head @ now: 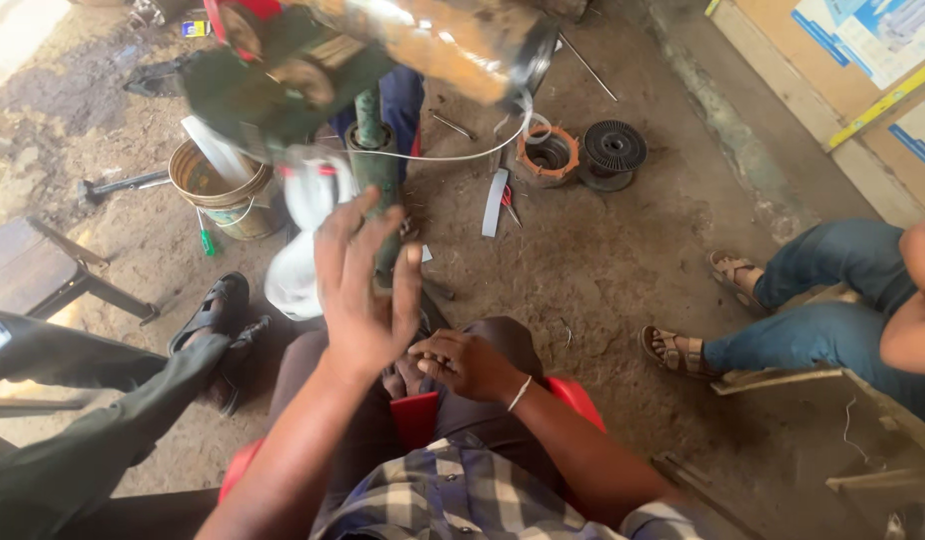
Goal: The person sits at a green metal fixture holding a cylindrical motor housing and works white electrical wire and a white plastic strip into the open end of the cylinder. They press the wire and strip inside by hand, cut or trim with a hacksaw blade, and use a wooden stick to push the contents deeper into the housing.
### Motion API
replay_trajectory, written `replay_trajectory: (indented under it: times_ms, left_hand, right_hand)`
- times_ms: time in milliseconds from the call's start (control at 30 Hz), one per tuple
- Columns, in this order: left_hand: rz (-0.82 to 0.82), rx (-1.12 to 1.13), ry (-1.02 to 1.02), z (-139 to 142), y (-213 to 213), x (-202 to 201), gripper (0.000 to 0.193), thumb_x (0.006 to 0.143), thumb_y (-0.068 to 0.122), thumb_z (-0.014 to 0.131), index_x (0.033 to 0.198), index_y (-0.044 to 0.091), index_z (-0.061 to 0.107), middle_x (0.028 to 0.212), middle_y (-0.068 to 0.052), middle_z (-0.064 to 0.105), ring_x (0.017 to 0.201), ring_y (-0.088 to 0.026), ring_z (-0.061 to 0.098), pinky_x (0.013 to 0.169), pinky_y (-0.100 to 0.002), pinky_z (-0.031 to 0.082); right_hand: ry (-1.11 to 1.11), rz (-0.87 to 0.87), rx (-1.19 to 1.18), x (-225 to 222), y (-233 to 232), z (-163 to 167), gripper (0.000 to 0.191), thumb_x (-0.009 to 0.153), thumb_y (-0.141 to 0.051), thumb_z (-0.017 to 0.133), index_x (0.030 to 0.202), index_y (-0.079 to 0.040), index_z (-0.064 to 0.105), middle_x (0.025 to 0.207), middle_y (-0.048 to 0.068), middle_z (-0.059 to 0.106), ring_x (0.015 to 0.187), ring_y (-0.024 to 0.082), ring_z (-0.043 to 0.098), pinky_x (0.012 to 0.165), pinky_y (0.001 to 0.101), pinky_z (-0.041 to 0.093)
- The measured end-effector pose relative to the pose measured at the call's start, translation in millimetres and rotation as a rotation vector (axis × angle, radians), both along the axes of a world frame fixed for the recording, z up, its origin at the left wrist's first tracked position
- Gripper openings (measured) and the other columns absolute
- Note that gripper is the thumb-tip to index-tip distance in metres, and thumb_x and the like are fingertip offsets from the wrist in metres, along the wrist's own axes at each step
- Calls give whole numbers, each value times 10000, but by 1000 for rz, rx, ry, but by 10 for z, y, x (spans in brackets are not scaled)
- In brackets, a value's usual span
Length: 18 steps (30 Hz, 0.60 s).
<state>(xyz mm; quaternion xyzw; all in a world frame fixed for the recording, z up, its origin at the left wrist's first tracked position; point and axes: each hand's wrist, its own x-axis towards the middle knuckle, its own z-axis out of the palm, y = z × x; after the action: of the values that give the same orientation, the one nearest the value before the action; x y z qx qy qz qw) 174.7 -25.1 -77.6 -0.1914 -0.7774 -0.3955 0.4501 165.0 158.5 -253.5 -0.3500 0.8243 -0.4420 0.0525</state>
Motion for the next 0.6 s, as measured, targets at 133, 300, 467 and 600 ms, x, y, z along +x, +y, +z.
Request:
replay_trajectory:
  times_ms: [133,300,467,600]
  left_hand:
    - [-74,92,-167,178,153,-239,533,991,141,694,1471,52,481,1552,-236,467,1336,-387,589,1150,-453,484]
    - [52,-112,-3,321,130,-698,741,1035,151,759,1625,53,322,1616,-303,377,1469,-474,460,1211,-476,428]
    - [126,52,15,258,35,-881,603,1079,7,600,1619,63,339,1569,-189,494,1427,-364,558,1177,-390,467]
    - [59,165,-19,222,-113,-896,587,1070,-63,541,1616,66,371,1587,-194,537,1437,-315,607,1160,-386,517]
  right_hand:
    - [99,70,125,-203,187,-391,238,948,-264,689,1123,-107,730,983,130,712,859,315,695,759,417,557]
    - [-28,-38,85,-499,275,-508,288,901,-249,702,1152,-109,720,951,147,708,799,300,705,729,402,565]
    - [-26,30,51,-561,379,-429,307,904,-239,725,1177,-101,712,964,146,711,828,285,711,740,385,575]
    - [-135,-1,124,-561,359,-414,317,887,-240,729,1177,-113,713,985,132,715,778,279,715,727,380,576]
